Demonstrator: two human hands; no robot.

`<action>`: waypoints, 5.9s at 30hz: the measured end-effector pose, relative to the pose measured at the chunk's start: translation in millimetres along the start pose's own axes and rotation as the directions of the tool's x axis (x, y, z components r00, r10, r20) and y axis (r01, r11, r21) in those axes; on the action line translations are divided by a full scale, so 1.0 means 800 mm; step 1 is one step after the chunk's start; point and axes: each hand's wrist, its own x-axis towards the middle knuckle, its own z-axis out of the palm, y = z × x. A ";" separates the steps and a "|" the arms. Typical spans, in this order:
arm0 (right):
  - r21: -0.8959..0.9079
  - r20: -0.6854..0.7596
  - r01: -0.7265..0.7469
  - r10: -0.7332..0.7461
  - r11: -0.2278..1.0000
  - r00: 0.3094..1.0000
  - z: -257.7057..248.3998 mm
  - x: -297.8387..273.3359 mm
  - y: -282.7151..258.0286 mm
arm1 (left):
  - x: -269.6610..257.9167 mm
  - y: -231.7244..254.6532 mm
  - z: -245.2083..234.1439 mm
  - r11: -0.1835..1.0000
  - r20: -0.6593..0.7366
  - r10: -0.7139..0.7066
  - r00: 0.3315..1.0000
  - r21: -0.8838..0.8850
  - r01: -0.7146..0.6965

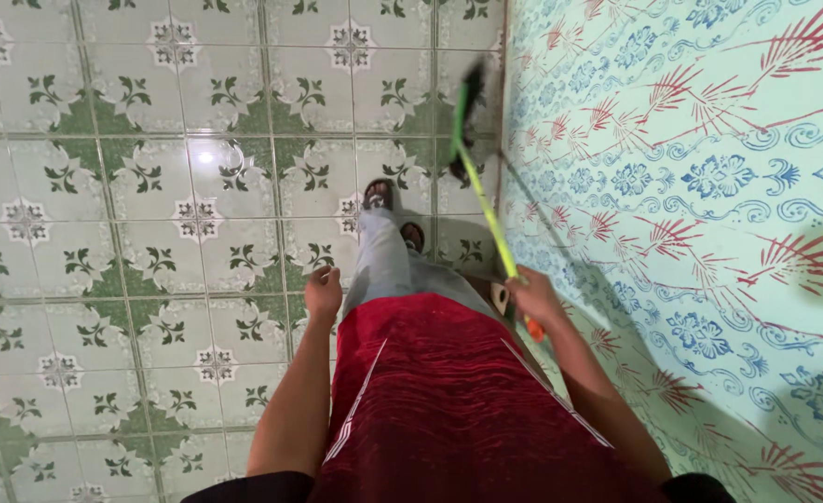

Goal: The person sweeps a tiled floor with a broom, moving debris toward a dustpan. The person briefly reaches for a wall switch before resuming sweeping.

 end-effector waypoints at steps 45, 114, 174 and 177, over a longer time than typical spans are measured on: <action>0.084 -0.086 -0.041 0.048 0.996 0.995 -0.051 0.139 -0.094 | 0.080 0.082 -0.009 1.000 0.011 0.006 1.000 0.010 -0.006; -0.143 0.346 0.195 -0.135 0.970 0.928 0.076 0.227 -0.261 | 0.160 0.126 -0.026 0.993 0.006 -0.105 0.994 -0.044 0.105; -0.067 0.194 0.055 -0.041 0.996 0.980 -0.001 0.137 -0.220 | 0.155 0.126 -0.033 0.999 -0.026 -0.053 0.998 -0.005 0.053; -0.011 0.274 0.066 -0.061 0.998 0.960 0.031 0.193 -0.205 | 0.157 0.130 -0.038 0.996 -0.052 -0.067 0.996 0.048 0.069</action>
